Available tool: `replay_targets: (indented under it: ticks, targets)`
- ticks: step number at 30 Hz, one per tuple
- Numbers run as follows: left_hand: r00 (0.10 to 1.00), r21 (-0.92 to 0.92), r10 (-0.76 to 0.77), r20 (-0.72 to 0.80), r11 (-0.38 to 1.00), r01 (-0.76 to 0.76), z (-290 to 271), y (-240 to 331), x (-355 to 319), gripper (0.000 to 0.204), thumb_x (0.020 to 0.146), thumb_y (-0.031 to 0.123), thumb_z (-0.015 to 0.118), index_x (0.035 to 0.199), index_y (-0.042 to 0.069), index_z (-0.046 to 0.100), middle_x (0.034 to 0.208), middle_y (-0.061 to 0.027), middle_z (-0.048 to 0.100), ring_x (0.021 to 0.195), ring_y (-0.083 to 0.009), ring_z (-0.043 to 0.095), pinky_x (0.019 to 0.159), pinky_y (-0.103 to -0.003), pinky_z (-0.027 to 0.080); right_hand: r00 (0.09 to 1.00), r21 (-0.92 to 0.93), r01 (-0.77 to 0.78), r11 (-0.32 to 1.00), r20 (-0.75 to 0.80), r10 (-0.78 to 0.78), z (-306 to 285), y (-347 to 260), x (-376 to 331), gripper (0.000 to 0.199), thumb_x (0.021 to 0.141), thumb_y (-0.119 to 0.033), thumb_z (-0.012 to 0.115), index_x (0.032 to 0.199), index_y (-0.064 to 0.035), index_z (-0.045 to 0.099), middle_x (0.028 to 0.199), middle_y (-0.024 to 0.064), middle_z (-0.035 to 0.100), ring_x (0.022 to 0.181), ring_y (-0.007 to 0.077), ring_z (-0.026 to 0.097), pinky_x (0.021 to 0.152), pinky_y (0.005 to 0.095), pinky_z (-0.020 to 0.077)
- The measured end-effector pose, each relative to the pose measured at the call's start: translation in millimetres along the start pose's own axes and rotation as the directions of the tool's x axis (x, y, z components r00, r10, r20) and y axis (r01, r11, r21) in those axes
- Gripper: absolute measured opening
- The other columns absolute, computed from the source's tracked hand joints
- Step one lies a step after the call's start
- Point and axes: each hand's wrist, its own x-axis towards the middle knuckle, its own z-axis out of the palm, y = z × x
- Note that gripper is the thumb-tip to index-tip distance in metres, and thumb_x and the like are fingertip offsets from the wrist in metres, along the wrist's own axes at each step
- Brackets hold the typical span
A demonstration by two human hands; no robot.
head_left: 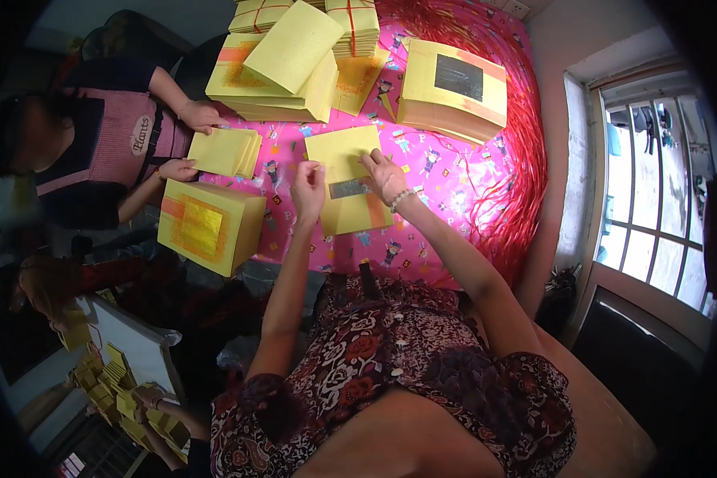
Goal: Organizing and bundling stacks of yellow ritual paper sheets with rubber bands.
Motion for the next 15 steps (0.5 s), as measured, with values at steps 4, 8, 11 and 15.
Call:
replay_targets:
  ticks: [4,8,11,15]
  targets:
    - [0.983,0.332,0.093,-0.158,0.943,-0.036,-11.5,-18.1,-6.9,0.022,0.089,0.02,0.059,0.098,0.0,0.053,0.077,-0.01,0.061,0.067,-0.0174,0.06,0.061,-0.031,0.048,0.973,-0.272,0.225,0.936,0.118,-0.199,1.4,1.5,4.2,0.021,0.078,-0.021,0.063,0.093,-0.0106,0.052,0.095,0.0062,0.05,0.088,0.0217,0.056,0.071,0.0355,0.0476]
    - [0.934,0.357,-0.352,-0.064,0.865,0.351,-5.8,-7.5,-3.6,0.028,0.092,0.024,0.054,0.103,-0.002,0.048,0.081,-0.0129,0.061,0.066,-0.0188,0.063,0.053,-0.03,0.05,0.905,-0.457,0.416,0.786,0.129,-0.404,3.7,15.4,4.0,0.01,0.08,-0.017,0.052,0.088,-0.0121,0.053,0.089,0.0043,0.048,0.083,0.0182,0.054,0.069,0.0327,0.0452]
    - [0.866,-0.131,-0.471,0.17,0.86,0.493,-3.2,-1.1,2.0,0.028,0.093,0.022,0.054,0.106,-0.001,0.046,0.085,-0.0128,0.06,0.065,-0.0206,0.065,0.051,-0.029,0.051,0.905,-0.48,0.407,0.777,0.097,-0.414,3.2,17.9,8.3,0.012,0.083,-0.024,0.053,0.089,-0.0139,0.055,0.09,0.0007,0.049,0.084,0.0172,0.051,0.068,0.032,0.0432]
    - [0.88,-0.45,-0.47,0.072,0.772,0.449,-3.1,-8.6,-0.5,0.023,0.092,0.012,0.054,0.109,0.0,0.045,0.101,-0.0145,0.056,0.075,-0.0221,0.064,0.067,-0.031,0.056,0.984,-0.194,0.155,0.969,-0.055,-0.168,-6.4,4.1,1.5,0.036,0.079,-0.031,0.065,0.11,-0.0161,0.057,0.111,0.0125,0.049,0.106,0.0293,0.046,0.085,0.0409,0.0437]
